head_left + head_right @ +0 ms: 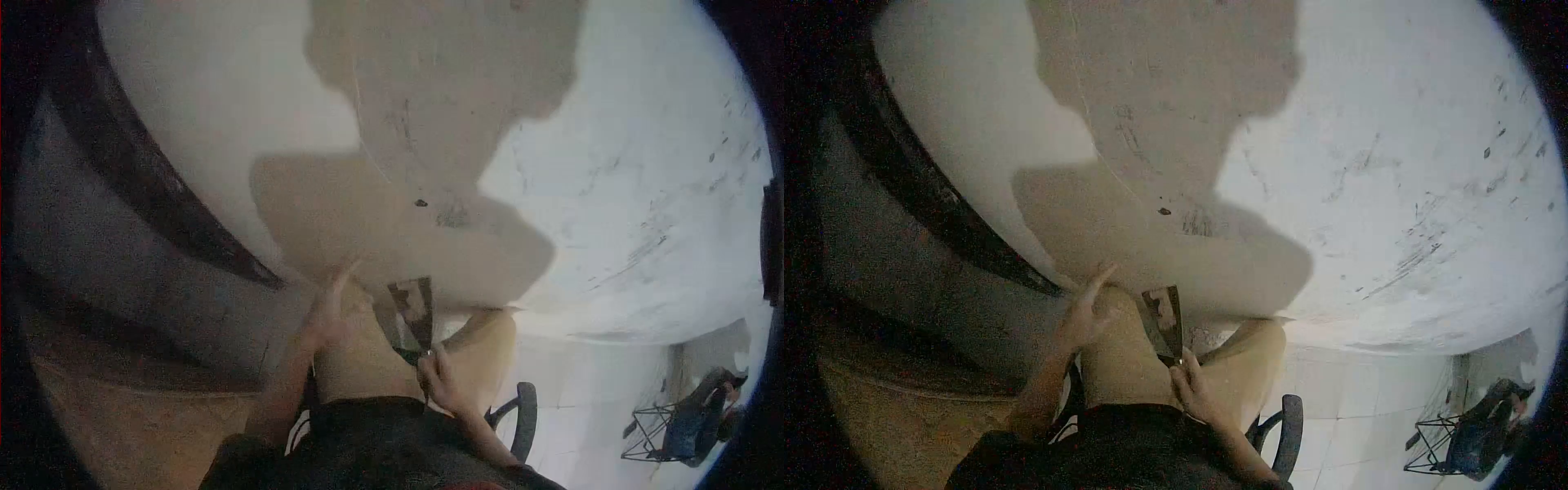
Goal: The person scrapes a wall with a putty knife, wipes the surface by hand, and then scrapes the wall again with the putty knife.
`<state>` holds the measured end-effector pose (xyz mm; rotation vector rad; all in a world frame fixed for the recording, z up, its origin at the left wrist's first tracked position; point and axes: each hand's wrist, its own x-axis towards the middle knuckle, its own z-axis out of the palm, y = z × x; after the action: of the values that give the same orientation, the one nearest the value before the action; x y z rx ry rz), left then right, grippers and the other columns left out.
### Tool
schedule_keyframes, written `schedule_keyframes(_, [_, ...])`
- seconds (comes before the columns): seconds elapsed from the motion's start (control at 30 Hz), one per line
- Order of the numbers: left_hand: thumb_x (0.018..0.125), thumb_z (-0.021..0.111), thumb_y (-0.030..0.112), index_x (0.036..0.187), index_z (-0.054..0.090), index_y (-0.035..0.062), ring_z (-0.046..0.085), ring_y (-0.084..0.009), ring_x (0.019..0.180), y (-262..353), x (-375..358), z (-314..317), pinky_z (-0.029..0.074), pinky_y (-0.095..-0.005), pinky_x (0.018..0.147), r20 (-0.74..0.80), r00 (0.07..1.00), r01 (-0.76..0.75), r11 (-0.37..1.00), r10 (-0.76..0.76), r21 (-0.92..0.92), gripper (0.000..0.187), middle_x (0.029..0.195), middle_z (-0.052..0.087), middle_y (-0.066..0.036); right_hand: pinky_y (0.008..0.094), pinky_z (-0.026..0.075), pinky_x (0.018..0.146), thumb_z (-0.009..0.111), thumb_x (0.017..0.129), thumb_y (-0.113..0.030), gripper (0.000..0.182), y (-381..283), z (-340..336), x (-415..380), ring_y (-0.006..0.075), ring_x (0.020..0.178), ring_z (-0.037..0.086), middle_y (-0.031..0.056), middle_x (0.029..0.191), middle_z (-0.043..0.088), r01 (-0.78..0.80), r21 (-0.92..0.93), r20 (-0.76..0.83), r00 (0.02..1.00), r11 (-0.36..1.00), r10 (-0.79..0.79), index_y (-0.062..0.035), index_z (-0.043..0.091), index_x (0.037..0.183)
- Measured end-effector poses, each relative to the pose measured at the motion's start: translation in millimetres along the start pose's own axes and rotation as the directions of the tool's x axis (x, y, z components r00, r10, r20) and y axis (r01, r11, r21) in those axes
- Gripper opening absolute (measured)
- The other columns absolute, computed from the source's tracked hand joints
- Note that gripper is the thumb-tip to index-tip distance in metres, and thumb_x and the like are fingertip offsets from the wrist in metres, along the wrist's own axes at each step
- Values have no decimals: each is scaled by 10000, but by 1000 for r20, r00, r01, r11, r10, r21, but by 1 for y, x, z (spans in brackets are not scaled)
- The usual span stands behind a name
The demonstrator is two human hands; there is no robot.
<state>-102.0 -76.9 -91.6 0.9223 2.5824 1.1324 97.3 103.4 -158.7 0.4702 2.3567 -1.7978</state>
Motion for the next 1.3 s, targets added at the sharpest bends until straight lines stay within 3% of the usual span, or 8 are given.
schedule_keyframes(0.03, [861, 586, 289, 1386, 324, 72, 209, -372, 1359, 12, 0, 3, 218, -521, 1089, -40, 987, -158, 984, 155, -79, 626, 1446, 253, -223, 358, 465, 696, 438, 962, -197, 458, -17, 1, 2, 247, 750, 563, 127, 888, 549, 45, 102, -25, 999, 994, -42, -61, 284, 1372])
schedule_keyframes(0.17, [839, 609, 202, 1354, 393, 94, 214, -330, 1369, 25, 2, 17, 128, -577, 1095, -55, 838, -508, 814, 543, 283, 569, 1451, 276, -180, 265, 444, 534, 410, 958, -169, 482, -62, -2, 20, 140, 591, 502, 72, 815, 522, 206, 490, 15, 970, 847, -245, -20, 204, 1368])
schedule_keyframes(0.27, [796, 646, 122, 1300, 489, 123, 237, -300, 1366, 41, 19, 11, 65, -637, 1082, -71, 751, -553, 683, 657, 477, 528, 1451, 303, -140, 251, 424, 436, 362, 975, -155, 431, -103, -1, 36, 118, 511, 485, 82, 791, 492, 442, 359, -122, 895, 822, -428, -46, 184, 1353])
schedule_keyframes(0.4, [781, 662, 185, 1199, 580, 73, 389, -298, 1289, 53, 63, -8, 195, -606, 1077, -251, 574, -609, 611, 780, 506, 440, 1349, 461, -125, 249, 399, 362, 343, 976, -139, 465, -148, 5, 63, 118, 417, 444, 85, 777, 481, 518, 445, -227, 854, 730, -468, -68, 126, 1381])
schedule_keyframes(0.43, [781, 654, 151, 1120, 624, 31, 462, -299, 1232, 67, 67, -19, 316, -543, 1048, -331, 568, -649, 657, 754, 383, 360, 1271, 535, -130, 252, 397, 355, 341, 977, -141, 481, -155, 7, 70, 118, 409, 440, 85, 774, 479, 518, 494, -243, 853, 698, -461, -76, 106, 1391])
schedule_keyframes(0.57, [757, 643, 38, 1088, 633, 1, 487, -285, 1208, 73, 94, -42, 396, -467, 1018, -421, 398, -712, 564, 815, 418, 334, 1202, 584, -130, 228, 338, 336, 372, 977, -266, 526, -179, 8, 88, 108, 406, 400, 64, 762, 467, 461, 640, -297, 886, 614, -356, -143, 122, 1423])
schedule_keyframes(1.13, [742, 640, -13, 988, 673, -6, 556, -255, 1130, 73, 116, -57, 454, -415, 978, -461, 384, -713, 574, 800, 402, 249, 1129, 625, -133, 239, 299, 301, 320, 992, -246, 483, -197, 13, 101, 104, 356, 359, 54, 670, 452, 411, 780, -293, 906, 471, -305, -87, 163, 1420])
schedule_keyframes(1.3, [734, 647, -11, 989, 673, -1, 555, -258, 1131, 66, 119, -47, 428, -432, 1004, -473, 403, -715, 592, 784, 373, 256, 1117, 632, -125, 241, 330, 331, 323, 993, -243, 469, -172, 18, 126, 107, 395, 387, 63, 731, 472, 557, 620, -417, 831, 553, -369, -78, 192, 1413])
